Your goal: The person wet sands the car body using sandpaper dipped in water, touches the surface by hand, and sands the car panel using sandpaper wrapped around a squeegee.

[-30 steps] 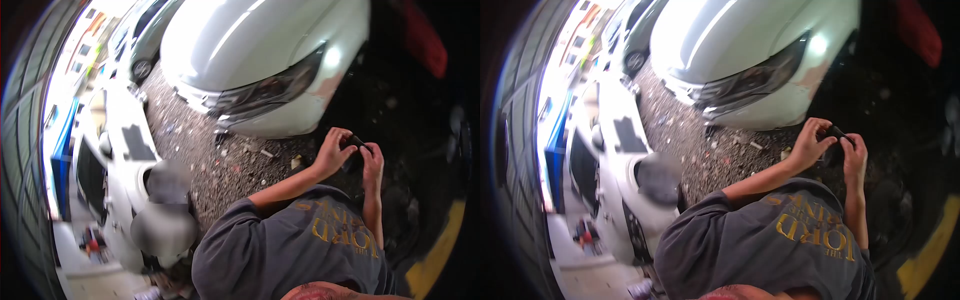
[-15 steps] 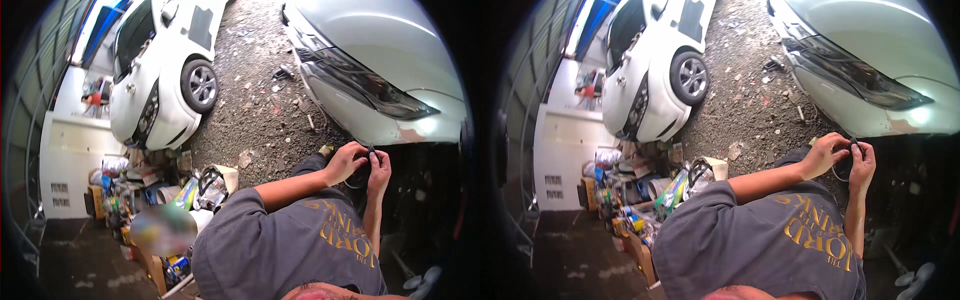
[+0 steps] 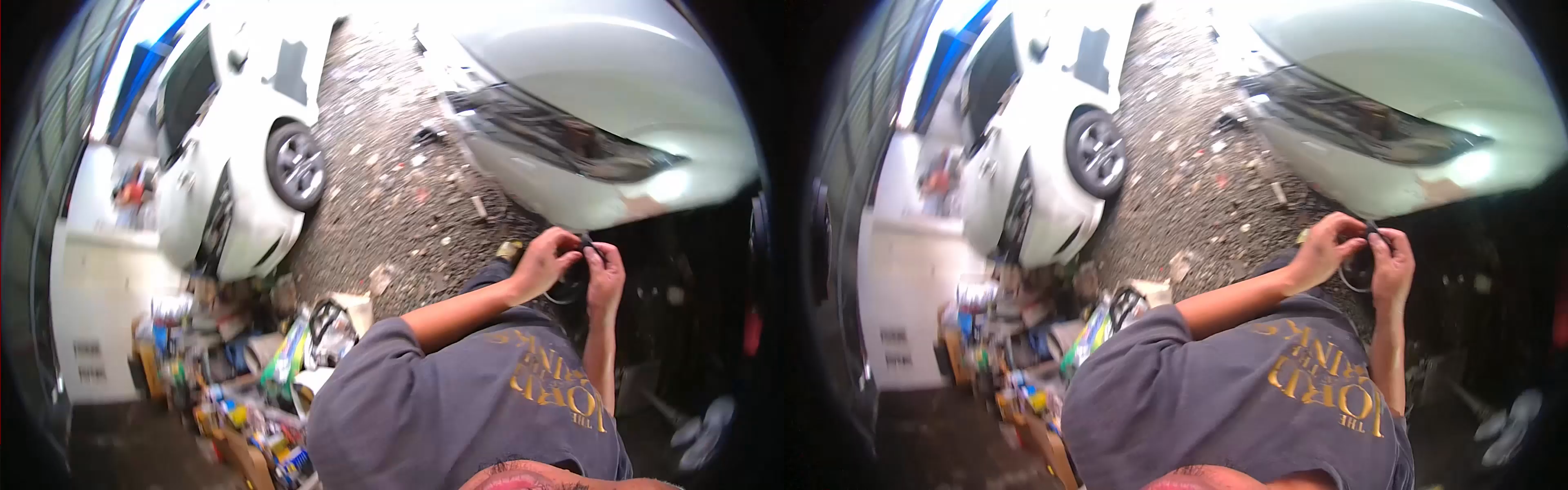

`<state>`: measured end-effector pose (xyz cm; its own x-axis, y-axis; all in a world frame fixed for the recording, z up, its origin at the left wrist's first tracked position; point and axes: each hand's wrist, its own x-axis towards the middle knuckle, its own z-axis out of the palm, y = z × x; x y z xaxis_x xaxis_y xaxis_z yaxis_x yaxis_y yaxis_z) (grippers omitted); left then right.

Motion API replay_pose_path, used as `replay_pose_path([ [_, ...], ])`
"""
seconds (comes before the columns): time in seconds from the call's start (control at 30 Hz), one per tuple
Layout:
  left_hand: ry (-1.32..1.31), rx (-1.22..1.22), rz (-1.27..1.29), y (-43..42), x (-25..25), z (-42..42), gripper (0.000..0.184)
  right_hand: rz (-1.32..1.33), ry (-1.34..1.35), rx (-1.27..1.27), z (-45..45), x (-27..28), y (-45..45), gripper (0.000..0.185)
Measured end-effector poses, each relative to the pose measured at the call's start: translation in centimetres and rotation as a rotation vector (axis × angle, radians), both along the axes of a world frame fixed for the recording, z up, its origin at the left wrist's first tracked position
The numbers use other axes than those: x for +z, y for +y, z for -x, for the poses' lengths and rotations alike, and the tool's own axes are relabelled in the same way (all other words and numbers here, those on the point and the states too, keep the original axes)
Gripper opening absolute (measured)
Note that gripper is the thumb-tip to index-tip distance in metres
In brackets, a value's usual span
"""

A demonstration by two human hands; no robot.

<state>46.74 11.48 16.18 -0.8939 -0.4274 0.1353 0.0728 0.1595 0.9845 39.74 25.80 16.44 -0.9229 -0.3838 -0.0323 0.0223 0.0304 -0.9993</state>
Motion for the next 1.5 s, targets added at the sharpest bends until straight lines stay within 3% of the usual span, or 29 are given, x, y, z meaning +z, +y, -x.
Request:
replay_pose_path([
  [0.17, 0.169, -0.211, 0.263, 3.4, -0.3, 3.3, 0.028, -0.038, 0.054, -0.290, -0.3, 0.7, 3.8, 0.010],
  [0.2, 0.150, -0.257, 0.089, 4.5, -0.7, 3.8, 0.032, -0.007, 0.042, -0.357, -0.4, 0.3, 4.8, 0.010],
  [0.23, 0.108, -0.302, -0.081, 5.8, -0.8, 4.0, 0.035, 0.025, 0.028, -0.421, -0.6, 0.2, 5.9, 0.010],
  [0.3, 0.262, -0.399, 0.323, 7.3, 0.9, 4.6, 0.037, 0.216, -0.142, -0.528, -1.7, 1.3, 8.1, 0.010],
  [0.47, 0.111, -0.725, 0.287, 11.9, 2.6, 5.5, 0.029, 0.473, -0.253, -0.715, -4.3, 1.4, 12.9, 0.017],
  [0.6, 0.188, -0.855, 0.276, 14.6, 2.5, 5.9, 0.026, 0.578, -0.188, -0.826, -6.2, 2.2, 15.0, 0.018],
  [0.83, -0.042, -0.970, 0.081, 16.2, 2.5, 5.2, 0.022, 0.379, 0.000, -0.899, -7.5, 2.3, 16.0, 0.018],
  [1.13, -0.064, -0.902, 0.018, 13.0, 4.8, 5.2, 0.019, -0.166, 0.283, -0.795, -6.8, 6.2, 13.2, 0.016],
  [1.33, -0.135, -0.844, -0.069, 10.5, 6.1, 5.3, 0.017, -0.250, 0.511, -0.735, -4.9, 6.7, 11.3, 0.013],
  [1.5, -0.180, -0.846, -0.200, 9.2, 5.6, 5.8, 0.014, -0.188, 0.406, -0.747, -4.9, 6.5, 10.0, 0.021],
])
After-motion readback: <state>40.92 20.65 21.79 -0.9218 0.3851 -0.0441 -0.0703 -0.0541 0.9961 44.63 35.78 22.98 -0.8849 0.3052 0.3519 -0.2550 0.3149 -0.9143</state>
